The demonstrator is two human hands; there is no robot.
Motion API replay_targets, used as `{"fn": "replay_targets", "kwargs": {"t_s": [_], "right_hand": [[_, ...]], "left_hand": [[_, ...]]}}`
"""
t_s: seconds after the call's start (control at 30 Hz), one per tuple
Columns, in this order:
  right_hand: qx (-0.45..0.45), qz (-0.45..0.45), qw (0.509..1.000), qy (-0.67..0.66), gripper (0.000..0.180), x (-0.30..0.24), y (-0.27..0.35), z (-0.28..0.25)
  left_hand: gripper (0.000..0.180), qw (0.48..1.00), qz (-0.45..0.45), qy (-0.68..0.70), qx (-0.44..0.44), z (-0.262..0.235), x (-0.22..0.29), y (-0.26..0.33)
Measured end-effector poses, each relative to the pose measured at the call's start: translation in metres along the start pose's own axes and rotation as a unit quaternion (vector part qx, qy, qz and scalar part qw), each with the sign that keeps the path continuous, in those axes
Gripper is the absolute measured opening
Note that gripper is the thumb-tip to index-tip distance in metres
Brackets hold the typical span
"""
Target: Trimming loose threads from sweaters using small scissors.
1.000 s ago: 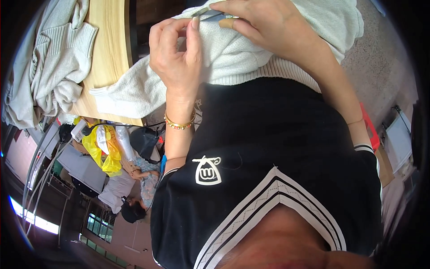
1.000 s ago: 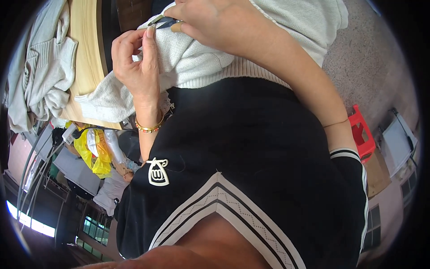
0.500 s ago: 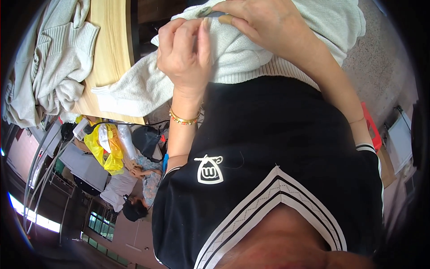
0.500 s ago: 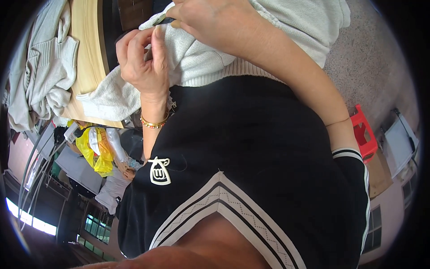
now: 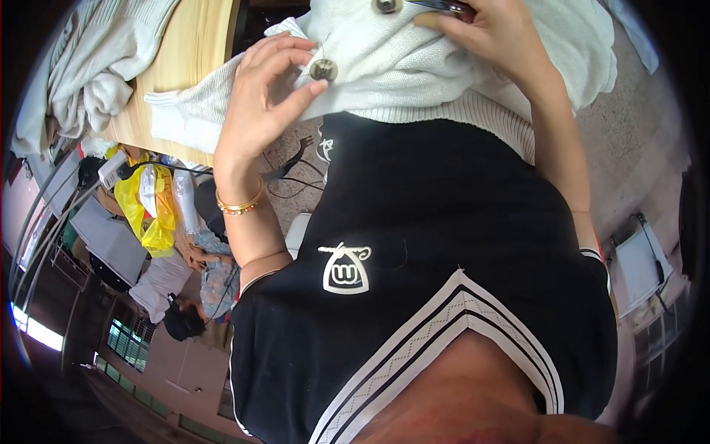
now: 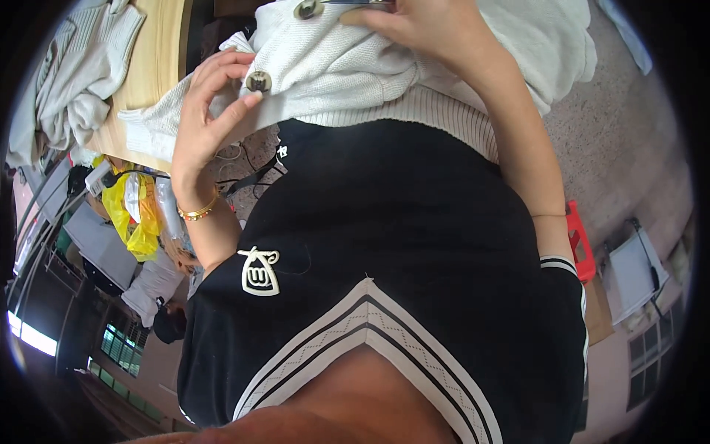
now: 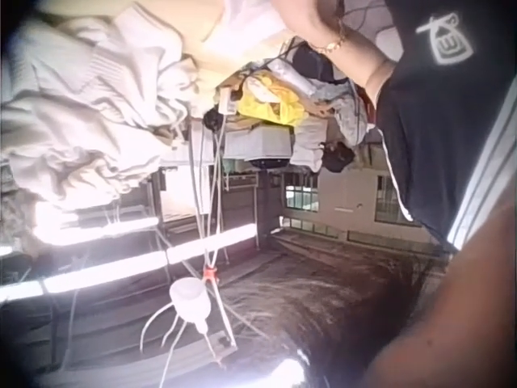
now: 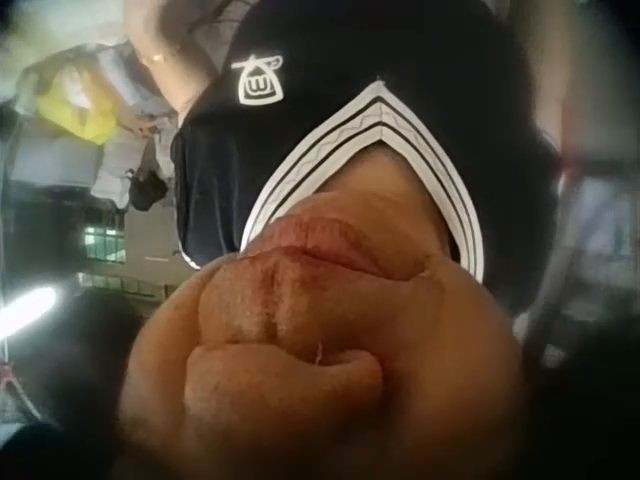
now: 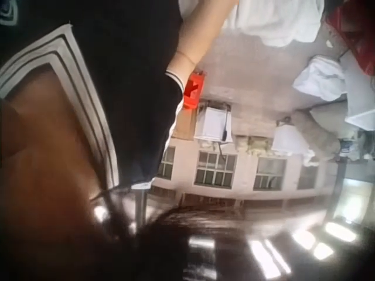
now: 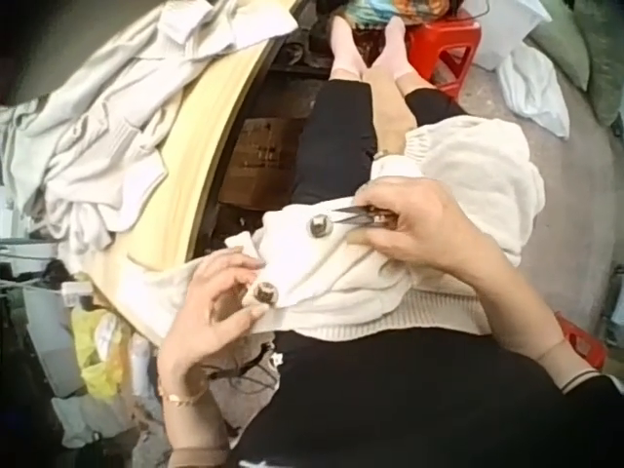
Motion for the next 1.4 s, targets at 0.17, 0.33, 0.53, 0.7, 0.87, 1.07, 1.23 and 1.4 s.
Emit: {"fn": "replay_targets", "kwargs": {"t_s": [0.17, 0.33, 0.53, 0.7, 0.87, 1.07, 1.23, 1.4], "right_hand": [[0.008, 0.074, 0.990, -0.117, 0.019, 0.010, 0.007, -0.033], [0.057, 0.128, 0.986, -0.095, 0.022, 0.036, 0.011, -0.052], [0.015, 0.037, 0.990, -0.134, 0.035, 0.001, 0.019, -0.023], [0.012, -0.048, 0.983, -0.175, 0.033, -0.015, 0.022, -0.001], [0.098, -0.180, 0.962, -0.178, 0.032, -0.006, 0.020, 0.016], [0.168, -0.290, 0.921, -0.198, 0.032, -0.014, 0.032, 0.018], [0.154, -0.268, 0.928, -0.209, 0.032, -0.020, 0.034, 0.014], [0.024, -0.057, 0.980, -0.187, 0.031, -0.013, 0.018, 0.024]], "left_hand": [[0.023, 0.996, -0.025, 0.082, 0.030, -0.012, 0.012, -0.013], [0.019, 0.944, -0.160, 0.282, 0.064, 0.011, 0.011, -0.023], [0.021, 0.906, -0.192, 0.357, 0.121, 0.045, -0.009, -0.013], [0.021, 0.878, -0.210, 0.401, 0.155, 0.049, -0.011, -0.013], [0.021, 0.865, -0.206, 0.426, 0.166, 0.054, -0.018, -0.011], [0.023, 0.860, -0.183, 0.447, 0.167, 0.056, -0.017, -0.012], [0.024, 0.848, -0.174, 0.473, 0.162, 0.056, -0.017, -0.011], [0.024, 0.846, -0.170, 0.478, 0.164, 0.059, -0.020, -0.010]]}}
Point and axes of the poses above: each hand's wrist, its own y-axis away from the middle knuckle, its own z-axis out of the palm, x = y × z, the point moved 10 cm from there along -y, towards the middle knuckle, and after that the axes turned 11 degrees about z, right-handed, at the moved point
